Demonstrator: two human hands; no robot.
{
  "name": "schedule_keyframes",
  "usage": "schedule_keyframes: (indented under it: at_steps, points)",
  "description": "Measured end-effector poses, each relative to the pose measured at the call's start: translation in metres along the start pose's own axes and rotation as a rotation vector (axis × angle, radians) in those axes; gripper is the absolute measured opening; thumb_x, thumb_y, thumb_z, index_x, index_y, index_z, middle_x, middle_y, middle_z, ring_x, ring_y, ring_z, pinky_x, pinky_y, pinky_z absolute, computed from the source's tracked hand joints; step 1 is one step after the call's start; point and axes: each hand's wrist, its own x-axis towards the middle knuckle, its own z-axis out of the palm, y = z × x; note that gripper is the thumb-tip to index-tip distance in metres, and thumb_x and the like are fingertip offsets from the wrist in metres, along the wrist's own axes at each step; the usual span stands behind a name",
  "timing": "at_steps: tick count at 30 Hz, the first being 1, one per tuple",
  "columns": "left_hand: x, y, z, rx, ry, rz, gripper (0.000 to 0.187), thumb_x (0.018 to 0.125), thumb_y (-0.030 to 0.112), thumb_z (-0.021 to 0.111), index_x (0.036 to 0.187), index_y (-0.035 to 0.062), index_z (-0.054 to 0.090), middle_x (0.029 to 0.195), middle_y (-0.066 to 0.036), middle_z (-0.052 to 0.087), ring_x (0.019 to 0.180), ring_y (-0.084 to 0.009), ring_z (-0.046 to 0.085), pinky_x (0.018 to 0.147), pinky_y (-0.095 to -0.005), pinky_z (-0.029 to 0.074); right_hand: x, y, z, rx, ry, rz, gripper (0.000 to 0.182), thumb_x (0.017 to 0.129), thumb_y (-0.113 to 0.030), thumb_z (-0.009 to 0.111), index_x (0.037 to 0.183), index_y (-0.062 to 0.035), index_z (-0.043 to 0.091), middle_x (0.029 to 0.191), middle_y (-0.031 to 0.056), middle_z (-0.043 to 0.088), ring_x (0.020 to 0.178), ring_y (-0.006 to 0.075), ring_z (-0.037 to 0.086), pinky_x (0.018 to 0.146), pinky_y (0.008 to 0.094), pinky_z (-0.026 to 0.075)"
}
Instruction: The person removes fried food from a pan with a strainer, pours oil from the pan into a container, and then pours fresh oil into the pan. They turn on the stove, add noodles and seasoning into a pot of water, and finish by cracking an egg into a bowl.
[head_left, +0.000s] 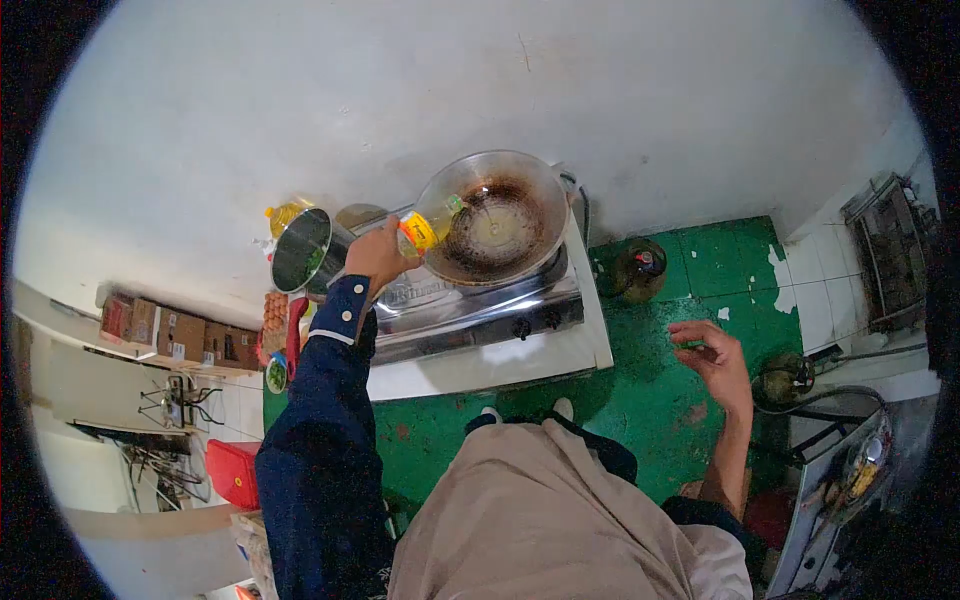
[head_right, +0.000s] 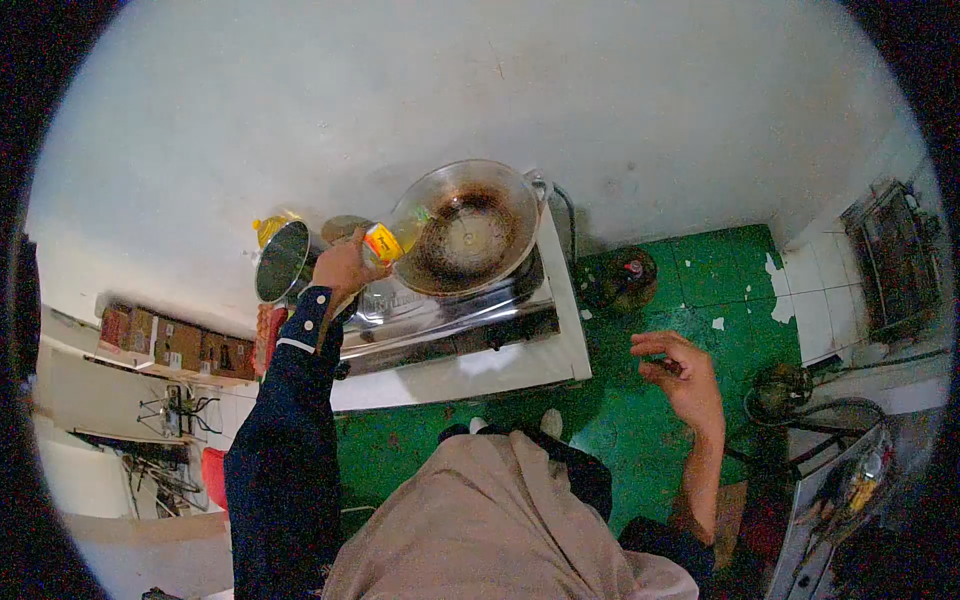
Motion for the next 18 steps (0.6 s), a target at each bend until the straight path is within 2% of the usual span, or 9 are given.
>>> schedule_keyframes:
  at_steps: [4, 7, 10, 13, 16, 18]
  points:
    - [-0.001, -0.001, 0.000, 0.024, 0.013, 0.007, 0.081, 0.065, 0.058, 0.067, 0.120, 0.0029, 0.042, 0.091, -0.023, 0.062, 0.084, -0.0347, 0.062, 0.069, -0.0426, 0.051, 0.002, 0.002, 0.000, -0.012, -0.003, -0.023, 0.023, 0.073, -0.001, 0.064, 0.095, -0.0080, 0.064, 0.110, 0.0057, 0.061, 0.098, 0.0159, 0.057, 0.074, 0.0272, 0.044]
    - [-0.006, 0.001, 0.001, -0.051, 0.045, -0.031, 0.073, 0.065, 0.050, 0.070, 0.114, 0.0027, 0.044, 0.089, -0.021, 0.062, 0.082, -0.0347, 0.062, 0.071, -0.0426, 0.051, 0.003, 0.003, -0.001, -0.014, 0.011, -0.038, 0.026, 0.072, 0.001, 0.063, 0.097, -0.0072, 0.064, 0.113, 0.0056, 0.059, 0.099, 0.0161, 0.056, 0.075, 0.0272, 0.046]
    - [-0.010, 0.000, 0.008, -0.190, 0.083, -0.072, 0.074, 0.065, 0.051, 0.070, 0.114, 0.0021, 0.045, 0.092, -0.022, 0.062, 0.084, -0.0356, 0.062, 0.072, -0.0428, 0.050, 0.004, 0.000, 0.001, 0.088, 0.073, -0.058, 0.030, 0.072, 0.004, 0.062, 0.101, -0.0062, 0.063, 0.115, 0.0056, 0.055, 0.100, 0.0163, 0.055, 0.077, 0.0264, 0.047]
    - [-0.015, 0.004, 0.018, -0.331, 0.271, -0.105, 0.077, 0.064, 0.053, 0.070, 0.115, 0.0009, 0.044, 0.096, -0.024, 0.061, 0.088, -0.0368, 0.061, 0.074, -0.0426, 0.049, 0.008, 0.005, -0.002, 0.075, 0.047, -0.053, 0.033, 0.072, 0.007, 0.061, 0.103, -0.0053, 0.062, 0.113, 0.0056, 0.053, 0.097, 0.0156, 0.055, 0.079, 0.0254, 0.048]
    - [-0.015, 0.012, 0.007, -0.559, 0.262, -0.192, 0.078, 0.064, 0.053, 0.071, 0.115, -0.0005, 0.047, 0.099, -0.024, 0.060, 0.091, -0.0358, 0.061, 0.075, -0.0410, 0.048, 0.015, -0.010, -0.002, 0.040, 0.043, -0.044, 0.033, 0.073, 0.006, 0.061, 0.104, -0.0057, 0.061, 0.107, 0.0050, 0.054, 0.092, 0.0138, 0.055, 0.078, 0.0259, 0.048]
    - [-0.012, 0.015, 0.004, -0.690, 0.389, -0.175, 0.076, 0.064, 0.053, 0.072, 0.112, -0.0015, 0.049, 0.097, -0.022, 0.061, 0.089, -0.0349, 0.061, 0.075, -0.0393, 0.048, 0.023, -0.021, 0.001, 0.061, 0.091, -0.047, 0.034, 0.075, 0.004, 0.063, 0.107, -0.0034, 0.059, 0.102, 0.0044, 0.056, 0.088, 0.0135, 0.057, 0.075, 0.0260, 0.050]
